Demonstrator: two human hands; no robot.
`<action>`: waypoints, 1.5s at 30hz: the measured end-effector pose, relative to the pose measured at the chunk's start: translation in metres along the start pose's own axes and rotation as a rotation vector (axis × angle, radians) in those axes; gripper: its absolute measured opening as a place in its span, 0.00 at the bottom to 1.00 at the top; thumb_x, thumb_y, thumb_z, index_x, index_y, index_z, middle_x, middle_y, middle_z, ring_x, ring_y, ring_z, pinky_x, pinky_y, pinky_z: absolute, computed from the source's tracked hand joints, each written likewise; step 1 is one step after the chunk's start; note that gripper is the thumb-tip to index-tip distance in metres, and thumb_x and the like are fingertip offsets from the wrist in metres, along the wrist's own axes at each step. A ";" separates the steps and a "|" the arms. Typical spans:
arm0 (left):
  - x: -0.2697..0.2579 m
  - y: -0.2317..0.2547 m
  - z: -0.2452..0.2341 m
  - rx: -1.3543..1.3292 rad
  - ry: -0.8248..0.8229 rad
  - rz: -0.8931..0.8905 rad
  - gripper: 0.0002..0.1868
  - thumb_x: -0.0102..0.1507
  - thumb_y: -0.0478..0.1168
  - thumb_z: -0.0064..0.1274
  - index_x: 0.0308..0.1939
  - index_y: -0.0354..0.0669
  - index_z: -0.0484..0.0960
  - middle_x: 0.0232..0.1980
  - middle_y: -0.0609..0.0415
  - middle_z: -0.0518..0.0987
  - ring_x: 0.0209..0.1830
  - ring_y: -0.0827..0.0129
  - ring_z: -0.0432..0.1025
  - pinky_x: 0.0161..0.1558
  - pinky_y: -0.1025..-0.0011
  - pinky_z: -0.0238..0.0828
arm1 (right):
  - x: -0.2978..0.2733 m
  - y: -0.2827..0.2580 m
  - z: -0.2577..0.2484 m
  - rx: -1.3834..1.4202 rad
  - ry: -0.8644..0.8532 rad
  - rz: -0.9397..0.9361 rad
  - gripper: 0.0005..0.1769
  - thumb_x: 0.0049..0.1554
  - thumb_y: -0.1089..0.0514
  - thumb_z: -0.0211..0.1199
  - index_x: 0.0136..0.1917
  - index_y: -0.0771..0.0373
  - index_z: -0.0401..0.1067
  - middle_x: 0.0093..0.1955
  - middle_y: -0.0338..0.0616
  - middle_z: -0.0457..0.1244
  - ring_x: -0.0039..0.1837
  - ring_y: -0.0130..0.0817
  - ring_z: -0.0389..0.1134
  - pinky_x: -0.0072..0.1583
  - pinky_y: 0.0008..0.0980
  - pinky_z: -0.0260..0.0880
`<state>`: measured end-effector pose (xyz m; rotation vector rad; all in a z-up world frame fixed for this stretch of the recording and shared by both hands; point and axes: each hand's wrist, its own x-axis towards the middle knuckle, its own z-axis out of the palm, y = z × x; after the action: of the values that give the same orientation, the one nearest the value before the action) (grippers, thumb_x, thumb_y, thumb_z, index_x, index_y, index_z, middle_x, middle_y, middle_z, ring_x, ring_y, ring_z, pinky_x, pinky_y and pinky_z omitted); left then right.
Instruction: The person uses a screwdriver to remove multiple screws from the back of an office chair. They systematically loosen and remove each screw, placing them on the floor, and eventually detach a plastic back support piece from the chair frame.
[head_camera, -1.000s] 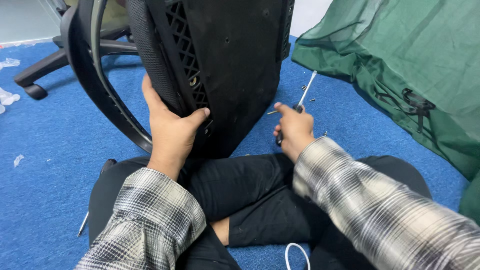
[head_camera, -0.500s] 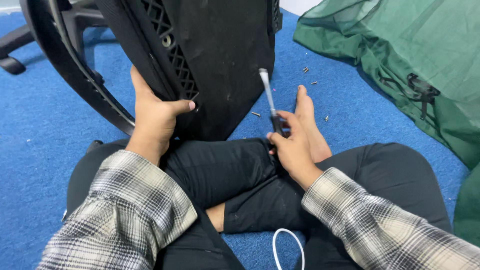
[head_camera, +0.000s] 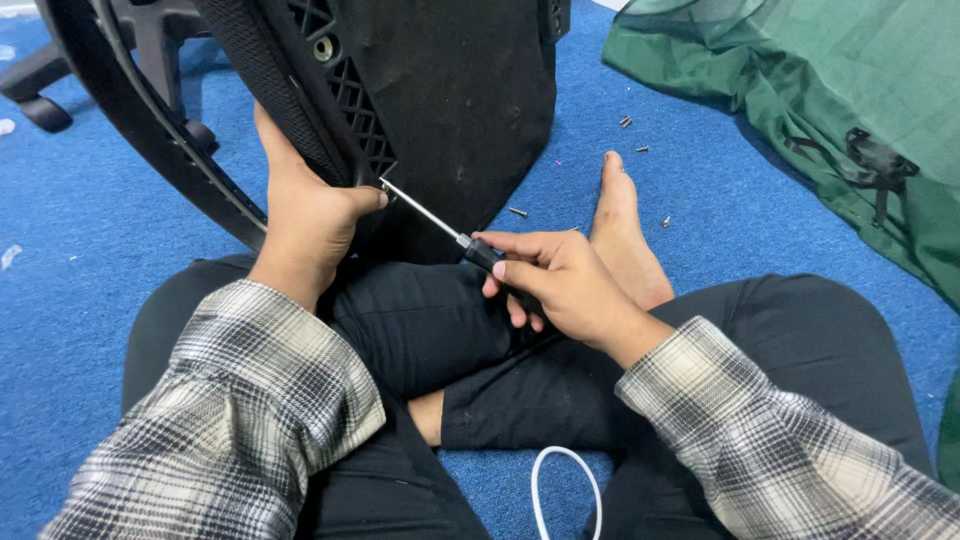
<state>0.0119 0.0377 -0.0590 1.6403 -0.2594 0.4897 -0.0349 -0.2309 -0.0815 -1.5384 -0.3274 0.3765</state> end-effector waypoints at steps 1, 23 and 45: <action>-0.001 0.000 0.002 0.012 0.007 0.030 0.69 0.46 0.20 0.62 0.82 0.47 0.35 0.73 0.42 0.67 0.70 0.53 0.70 0.63 0.63 0.79 | 0.000 -0.002 -0.001 -0.060 0.015 -0.032 0.26 0.59 0.65 0.58 0.70 0.64 0.70 0.41 0.43 0.70 0.31 0.21 0.65 0.31 0.19 0.62; -0.007 -0.001 0.006 0.036 0.030 0.053 0.66 0.45 0.19 0.61 0.81 0.46 0.42 0.73 0.43 0.67 0.73 0.52 0.68 0.63 0.61 0.79 | -0.013 0.005 -0.010 -0.219 0.039 -0.122 0.27 0.56 0.65 0.64 0.70 0.59 0.72 0.37 0.34 0.64 0.32 0.18 0.63 0.29 0.18 0.58; -0.006 -0.008 0.001 0.038 0.037 0.053 0.61 0.45 0.19 0.62 0.78 0.43 0.48 0.70 0.44 0.69 0.70 0.53 0.69 0.65 0.62 0.76 | -0.015 -0.039 0.004 -0.155 0.119 0.188 0.21 0.57 0.59 0.60 0.63 0.65 0.76 0.34 0.38 0.68 0.25 0.20 0.60 0.24 0.20 0.55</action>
<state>0.0102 0.0368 -0.0693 1.6633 -0.2686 0.5675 -0.0488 -0.2334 -0.0416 -1.7423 -0.1207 0.4114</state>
